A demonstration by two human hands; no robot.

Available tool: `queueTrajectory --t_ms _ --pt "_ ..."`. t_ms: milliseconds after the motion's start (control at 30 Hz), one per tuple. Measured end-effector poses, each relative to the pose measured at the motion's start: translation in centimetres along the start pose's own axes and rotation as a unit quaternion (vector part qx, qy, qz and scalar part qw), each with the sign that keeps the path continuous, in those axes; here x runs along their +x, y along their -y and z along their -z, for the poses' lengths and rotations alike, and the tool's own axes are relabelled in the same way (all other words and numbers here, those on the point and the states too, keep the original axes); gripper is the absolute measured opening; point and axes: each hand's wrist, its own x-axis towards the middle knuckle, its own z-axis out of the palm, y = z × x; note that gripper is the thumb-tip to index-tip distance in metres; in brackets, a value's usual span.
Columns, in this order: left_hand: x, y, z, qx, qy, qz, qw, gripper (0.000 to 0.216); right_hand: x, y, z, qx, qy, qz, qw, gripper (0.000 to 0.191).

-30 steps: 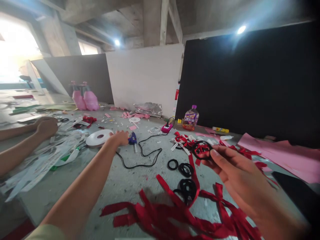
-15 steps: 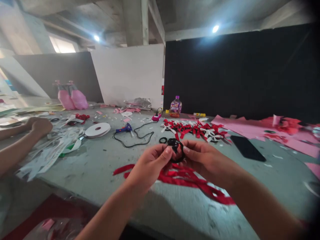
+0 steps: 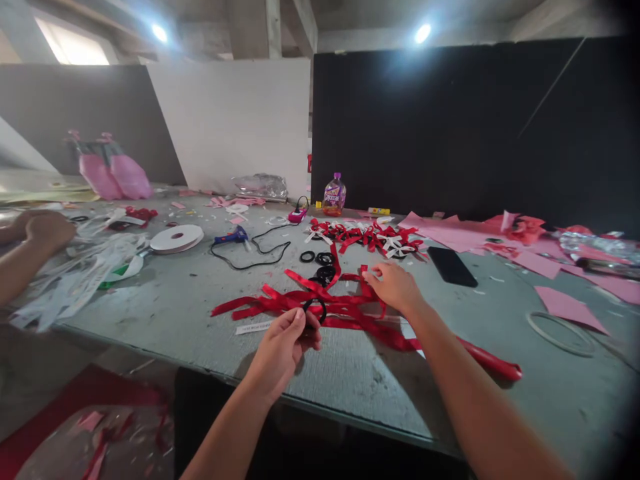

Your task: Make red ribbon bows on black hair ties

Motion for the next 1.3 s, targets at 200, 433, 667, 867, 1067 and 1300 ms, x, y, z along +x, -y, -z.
queueTrajectory --t_ms 200,433,667,867,1067,1300 --pt "-0.4 0.9 0.0 0.014 0.004 -0.028 1.0 0.026 -0.2 -0.4 -3.3 -0.024 0.031 -0.05 0.998 0.033" --pt "-0.8 1.0 0.1 -0.032 0.008 -0.029 0.999 0.024 0.2 0.8 -2.3 0.115 -0.012 -0.056 0.992 0.016" --pt "-0.4 0.9 0.3 -0.092 -0.049 -0.035 0.994 0.029 -5.5 6.0 -0.1 0.394 0.09 0.052 0.913 0.046" --pt "-0.3 1.0 0.0 -0.098 -0.077 -0.07 0.99 0.033 -9.4 8.9 -1.7 0.578 0.291 0.099 0.756 0.021" --pt "-0.4 1.5 -0.1 -0.046 -0.047 -0.123 0.99 0.031 -9.5 8.7 -2.7 0.566 0.173 0.115 0.797 0.009" --pt "-0.5 2.0 0.3 -0.025 -0.011 -0.153 0.988 0.029 -10.1 9.0 -2.8 0.533 0.136 0.156 0.82 0.006"
